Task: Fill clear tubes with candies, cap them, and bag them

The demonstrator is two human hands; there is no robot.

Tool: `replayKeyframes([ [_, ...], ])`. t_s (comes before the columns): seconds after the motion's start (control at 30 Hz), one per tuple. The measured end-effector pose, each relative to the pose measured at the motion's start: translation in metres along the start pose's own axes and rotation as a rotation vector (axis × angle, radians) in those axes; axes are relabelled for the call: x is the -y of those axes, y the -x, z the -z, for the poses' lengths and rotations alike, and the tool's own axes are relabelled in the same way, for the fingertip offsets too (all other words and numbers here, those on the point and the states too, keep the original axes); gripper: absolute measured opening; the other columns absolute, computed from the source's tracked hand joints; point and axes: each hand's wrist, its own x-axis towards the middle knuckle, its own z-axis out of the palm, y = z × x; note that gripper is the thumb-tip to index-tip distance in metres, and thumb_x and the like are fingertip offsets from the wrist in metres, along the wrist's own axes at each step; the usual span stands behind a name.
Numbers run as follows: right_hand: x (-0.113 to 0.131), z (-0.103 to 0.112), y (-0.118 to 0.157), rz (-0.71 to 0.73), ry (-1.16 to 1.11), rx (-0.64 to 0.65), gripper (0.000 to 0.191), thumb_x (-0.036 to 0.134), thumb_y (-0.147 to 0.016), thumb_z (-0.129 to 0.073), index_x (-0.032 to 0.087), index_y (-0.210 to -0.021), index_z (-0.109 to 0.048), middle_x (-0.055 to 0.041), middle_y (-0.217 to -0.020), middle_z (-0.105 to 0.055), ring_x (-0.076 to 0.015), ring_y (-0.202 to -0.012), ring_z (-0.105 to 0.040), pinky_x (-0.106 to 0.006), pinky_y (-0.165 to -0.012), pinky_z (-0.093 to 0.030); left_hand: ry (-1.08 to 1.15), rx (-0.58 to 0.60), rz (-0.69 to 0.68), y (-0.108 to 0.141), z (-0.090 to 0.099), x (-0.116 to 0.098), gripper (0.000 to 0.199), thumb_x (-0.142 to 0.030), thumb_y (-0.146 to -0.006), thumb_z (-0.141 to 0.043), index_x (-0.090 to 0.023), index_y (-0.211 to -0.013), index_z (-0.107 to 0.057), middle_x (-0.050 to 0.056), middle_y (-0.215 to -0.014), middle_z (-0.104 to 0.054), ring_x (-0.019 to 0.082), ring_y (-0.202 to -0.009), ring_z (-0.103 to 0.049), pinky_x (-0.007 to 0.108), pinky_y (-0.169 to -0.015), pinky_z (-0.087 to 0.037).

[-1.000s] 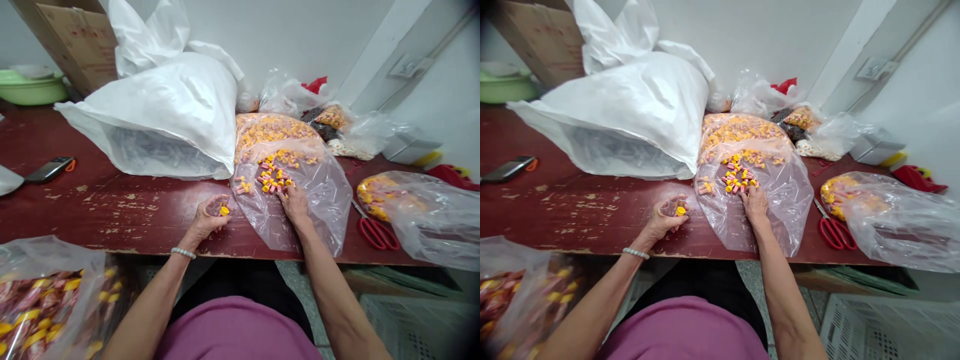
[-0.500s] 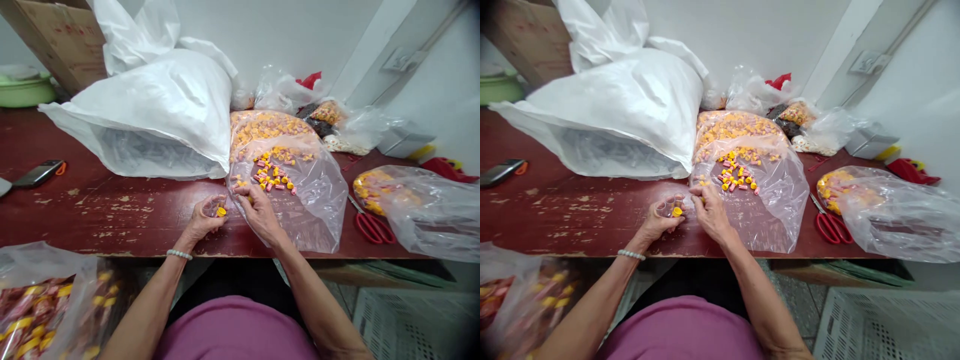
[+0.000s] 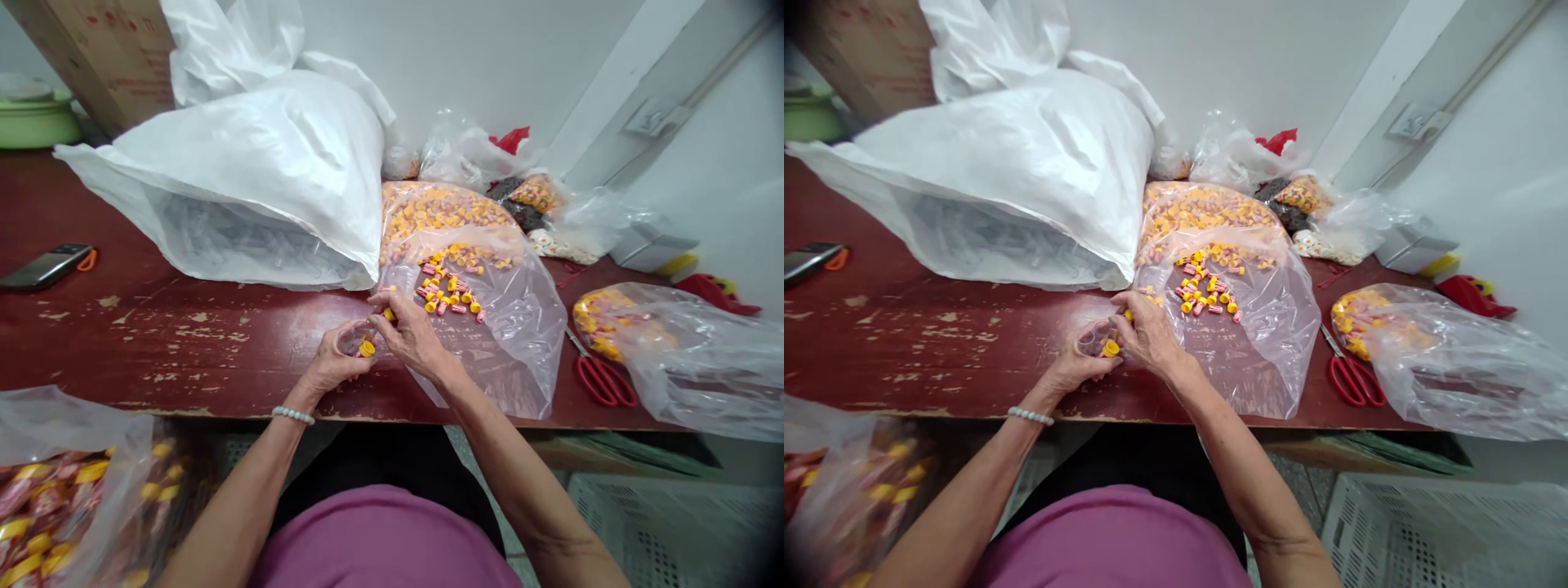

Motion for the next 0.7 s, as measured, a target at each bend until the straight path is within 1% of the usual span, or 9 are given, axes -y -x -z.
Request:
replayKeyframes([
  [0.13,0.002,0.003,-0.002,0.037,0.031,0.113,0.025,0.022,-0.088,-0.045,0.018,-0.111,-0.052,-0.0046,-0.093,-0.060,-0.0158,-0.086,-0.056,-0.029,-0.080,-0.044,0.029,0.008,0.005,0.001,0.000,-0.002,0.045,-0.012,-0.057,-0.071,-0.014,-0.101,-0.063,-0.005,-0.055,-0.057,0.004,-0.039,-0.044,0.014,-0.038,-0.037],
  [0.2,0.002,0.006,-0.003,0.047,0.030,0.098,0.030,0.024,-0.089,-0.045,0.017,-0.117,-0.049,-0.0067,-0.101,-0.059,-0.0167,-0.092,-0.055,-0.031,-0.083,-0.044,0.025,-0.010,0.011,0.001,0.000,-0.001,0.044,-0.013,-0.056,-0.072,-0.014,-0.099,-0.064,-0.004,-0.058,-0.059,0.004,-0.040,-0.045,0.015,-0.038,-0.038],
  [0.27,-0.002,0.009,-0.002,0.050,0.024,0.023,0.027,0.022,-0.089,-0.043,0.018,-0.114,-0.051,-0.0073,-0.105,-0.057,-0.0170,-0.096,-0.054,-0.032,-0.087,-0.043,0.024,-0.023,0.015,0.000,0.001,0.001,0.046,-0.013,-0.055,-0.073,-0.014,-0.100,-0.063,-0.002,-0.069,-0.064,0.004,-0.042,-0.047,0.015,-0.038,-0.038],
  [0.33,-0.006,0.008,0.003,0.075,0.030,-0.012,0.024,0.015,-0.086,-0.041,0.020,-0.103,-0.057,-0.0070,-0.104,-0.056,-0.0172,-0.099,-0.053,-0.033,-0.090,-0.043,0.018,-0.025,0.025,0.000,0.001,0.004,0.048,-0.014,-0.055,-0.074,-0.015,-0.102,-0.061,0.000,-0.077,-0.065,0.004,-0.042,-0.048,0.015,-0.037,-0.038],
  [0.4,-0.008,0.003,0.011,0.108,0.062,0.009,0.029,0.006,-0.078,-0.040,0.020,-0.095,-0.059,-0.0072,-0.104,-0.055,-0.0179,-0.102,-0.052,-0.034,-0.091,-0.043,0.005,-0.029,0.041,0.000,0.002,0.005,0.050,-0.014,-0.055,-0.074,-0.014,-0.103,-0.060,-0.001,-0.074,-0.064,0.004,-0.040,-0.047,0.015,-0.035,-0.038],
  [0.5,-0.010,-0.004,0.022,0.143,0.108,0.048,0.042,0.000,-0.070,-0.038,0.020,-0.100,-0.059,-0.0073,-0.108,-0.056,-0.0179,-0.107,-0.051,-0.035,-0.093,-0.043,-0.008,-0.042,0.070,0.000,0.002,0.006,0.054,-0.015,-0.053,-0.075,-0.013,-0.104,-0.058,-0.004,-0.063,-0.061,0.004,-0.035,-0.044,0.016,-0.032,-0.037],
  [0.57,-0.016,-0.002,0.026,0.159,0.104,0.051,0.044,0.000,-0.071,-0.037,0.020,-0.102,-0.059,-0.0066,-0.108,-0.058,-0.0167,-0.108,-0.051,-0.034,-0.094,-0.043,0.001,-0.050,0.085,0.000,0.002,0.006,0.057,-0.017,-0.052,-0.076,-0.013,-0.106,-0.057,-0.003,-0.065,-0.063,0.005,-0.034,-0.044,0.016,-0.030,-0.037],
  [0.63,-0.033,0.007,0.027,0.094,0.124,-0.024,0.040,0.001,-0.075,-0.037,0.020,-0.101,-0.060,-0.0060,-0.105,-0.060,-0.0160,-0.104,-0.053,-0.033,-0.092,-0.043,0.035,-0.075,0.094,-0.001,0.001,0.005,0.062,-0.019,-0.052,-0.078,-0.013,-0.109,-0.054,-0.001,-0.073,-0.066,0.004,-0.034,-0.045,0.017,-0.029,-0.036],
  [0.7,-0.060,0.022,0.026,-0.115,0.253,-0.168,0.033,0.004,-0.079,-0.038,0.019,-0.099,-0.060,-0.0072,-0.102,-0.061,-0.0174,-0.101,-0.054,-0.034,-0.090,-0.043,0.083,-0.095,0.104,-0.001,0.000,0.005,0.066,-0.022,-0.050,-0.080,-0.014,-0.110,-0.052,0.001,-0.081,-0.067,0.004,-0.034,-0.047,0.016,-0.028,-0.035],
])
